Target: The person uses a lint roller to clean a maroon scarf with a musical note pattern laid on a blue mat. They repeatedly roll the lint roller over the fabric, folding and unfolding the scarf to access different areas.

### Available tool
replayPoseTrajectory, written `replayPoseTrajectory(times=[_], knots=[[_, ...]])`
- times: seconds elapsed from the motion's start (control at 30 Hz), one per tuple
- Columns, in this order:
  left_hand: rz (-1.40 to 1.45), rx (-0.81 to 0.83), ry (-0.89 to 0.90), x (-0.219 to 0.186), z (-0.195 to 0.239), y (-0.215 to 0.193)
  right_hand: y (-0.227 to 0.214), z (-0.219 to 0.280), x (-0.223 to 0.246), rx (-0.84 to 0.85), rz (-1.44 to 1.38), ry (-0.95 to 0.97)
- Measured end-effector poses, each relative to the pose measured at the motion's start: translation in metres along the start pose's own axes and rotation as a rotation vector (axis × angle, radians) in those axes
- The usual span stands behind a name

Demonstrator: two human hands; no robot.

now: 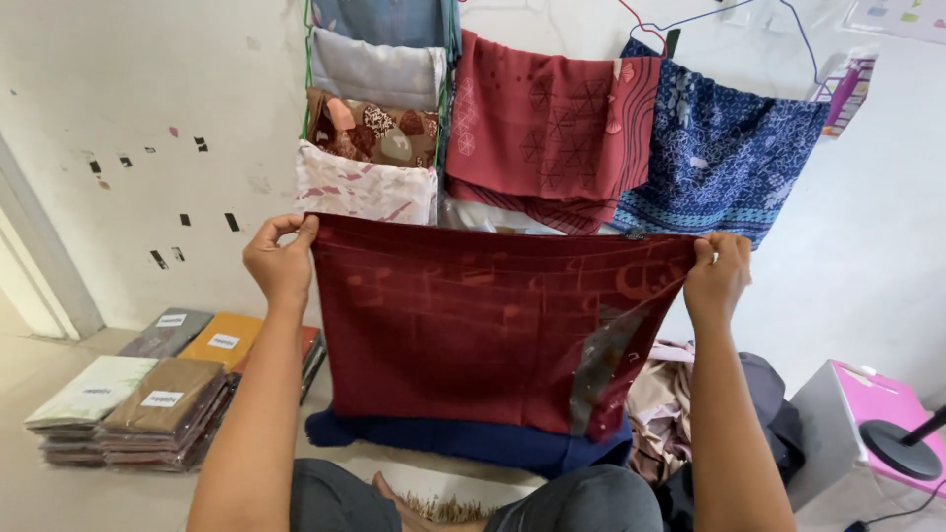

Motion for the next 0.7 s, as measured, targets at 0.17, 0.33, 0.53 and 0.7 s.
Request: replayPoseTrajectory(times=[0.17, 0.33, 0.53, 0.7], knots=[[-0.043, -0.014, 0.068, -0.027, 0.003, -0.008, -0.022, -0.003, 0.02, -0.006, -0.155, 0.144], [0.158, -0.041, 0.301, -0.089, 0.001, -0.024, -0.08, -0.029, 0.047, -0.126, -0.091, 0.098], [0.096, -0.076, 0.556, -0.158, -0.031, -0.003, -0.111, -0.103, 0.082, -0.065, -0.036, 0.048], [0.033, -0.032, 0.67, -0.129, -0.04, 0.049, -0.028, -0.111, 0.057, -0.038, 0.02, -0.024]])
Point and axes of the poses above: each hand's wrist, its own z-axis away from the middle knuckle, its own y-axis out of the palm, x = y × z, the point moved 4 cm from there along -z, towards the middle knuckle, and after that the axes turned 10 degrees about -x, right-handed, at the moved point
